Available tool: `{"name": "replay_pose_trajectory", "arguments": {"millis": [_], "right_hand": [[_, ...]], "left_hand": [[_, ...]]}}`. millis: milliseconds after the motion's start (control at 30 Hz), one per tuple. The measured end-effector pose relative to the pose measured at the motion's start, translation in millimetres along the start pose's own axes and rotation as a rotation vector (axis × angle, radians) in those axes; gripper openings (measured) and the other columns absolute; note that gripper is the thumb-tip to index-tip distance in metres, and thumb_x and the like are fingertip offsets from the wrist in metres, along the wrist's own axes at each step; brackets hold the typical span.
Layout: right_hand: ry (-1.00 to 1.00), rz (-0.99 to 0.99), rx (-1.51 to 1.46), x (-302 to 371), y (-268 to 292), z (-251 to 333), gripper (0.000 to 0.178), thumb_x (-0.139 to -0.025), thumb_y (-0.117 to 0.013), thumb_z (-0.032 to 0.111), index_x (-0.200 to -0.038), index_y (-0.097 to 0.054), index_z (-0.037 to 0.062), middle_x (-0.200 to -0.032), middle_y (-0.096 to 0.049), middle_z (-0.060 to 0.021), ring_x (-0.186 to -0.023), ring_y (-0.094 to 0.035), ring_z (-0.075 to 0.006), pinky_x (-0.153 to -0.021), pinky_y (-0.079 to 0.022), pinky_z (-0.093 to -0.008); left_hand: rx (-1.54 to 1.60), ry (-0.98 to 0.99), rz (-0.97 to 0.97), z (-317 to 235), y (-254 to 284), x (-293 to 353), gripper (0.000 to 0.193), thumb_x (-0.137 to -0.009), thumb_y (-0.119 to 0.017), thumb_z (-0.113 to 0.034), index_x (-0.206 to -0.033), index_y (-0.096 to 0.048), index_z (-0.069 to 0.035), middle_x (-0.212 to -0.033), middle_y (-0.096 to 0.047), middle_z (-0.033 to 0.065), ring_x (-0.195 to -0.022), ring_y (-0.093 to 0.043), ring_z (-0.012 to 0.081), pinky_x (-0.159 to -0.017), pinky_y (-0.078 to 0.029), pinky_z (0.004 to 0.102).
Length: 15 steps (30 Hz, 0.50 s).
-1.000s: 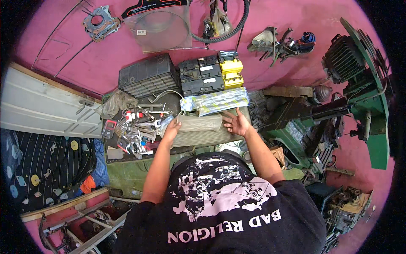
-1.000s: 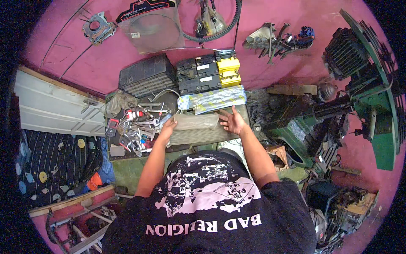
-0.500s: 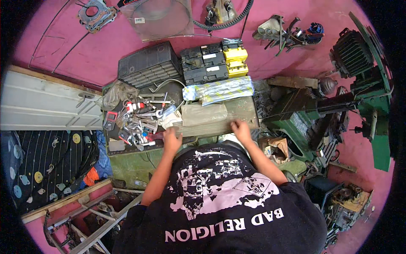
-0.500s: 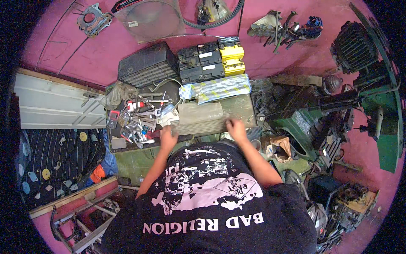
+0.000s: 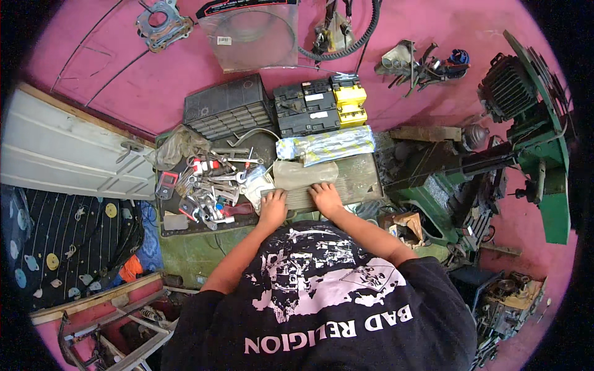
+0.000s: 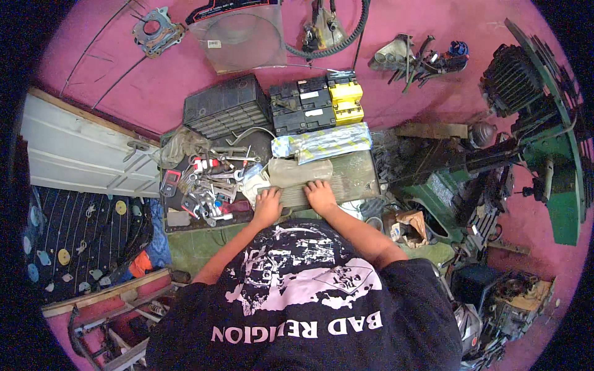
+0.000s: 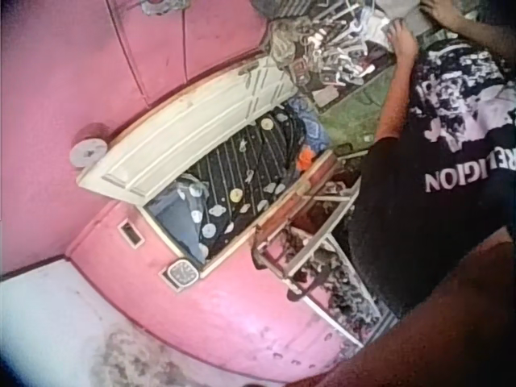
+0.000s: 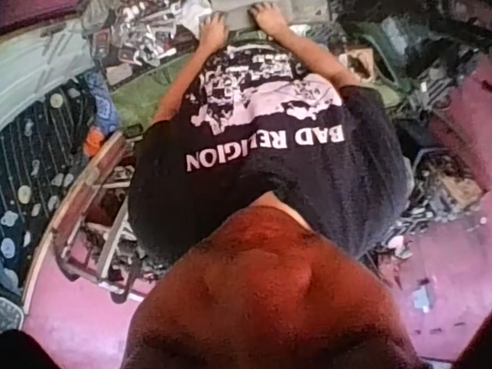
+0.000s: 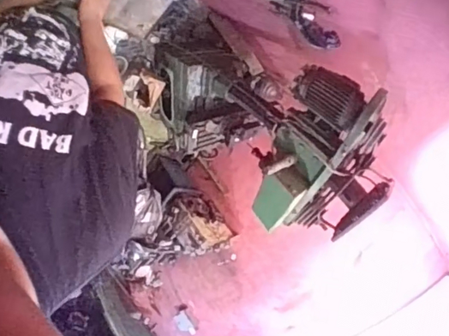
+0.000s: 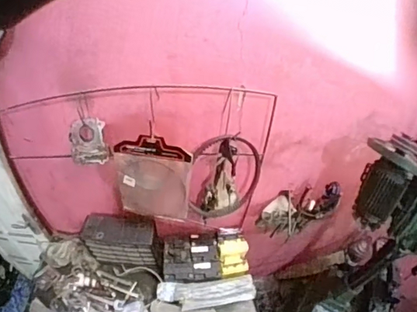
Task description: The person repeatedly picks up small metal gaskets and flat metal strips from a cluttered workbench, briefly aligns them, and places them back down. The person also moves a digital caliper and other tools aside to clear space on the bench.
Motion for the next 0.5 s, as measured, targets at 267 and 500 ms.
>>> {"name": "replay_pose_trajectory", "arguments": {"millis": [267,500], "right_hand": [[-0.034,-0.033,0.032,-1.6,-3.1,-2.5,0.030,-0.089,-0.051,0.019,-0.117,-0.062,0.0124,-0.115,-0.060,-0.0045,-0.109,-0.054,-0.0215,-0.091,-0.042,-0.0386],[-0.040,-0.047,0.056,-14.4,-4.7,-5.4,0.023,-0.089,-0.051,0.018,-0.108,-0.061,0.0108,-0.109,-0.062,-0.0052,-0.108,-0.055,-0.0218,-0.091,-0.042,-0.0388]], "left_hand": [[-0.070,-0.050,-0.025,10.6,-11.7,-6.1,0.035,-0.085,-0.066,-0.025,-0.116,-0.063,-0.008,-0.109,-0.062,0.0097,-0.108,-0.056,0.0271,-0.090,-0.041,0.0491],[-0.004,-0.077,-0.077,21.4,-8.1,-14.5,0.022,-0.086,-0.059,-0.018,-0.104,-0.067,-0.008,-0.098,-0.065,0.0075,-0.097,-0.061,0.0265,-0.088,-0.041,0.0477]]}}
Point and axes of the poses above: each hand's wrist, its own x-axis away from the middle knuckle, its own y-axis out of the back of the hand, z = x × y, the point moved 10 cm from there along -x, towards the middle knuckle
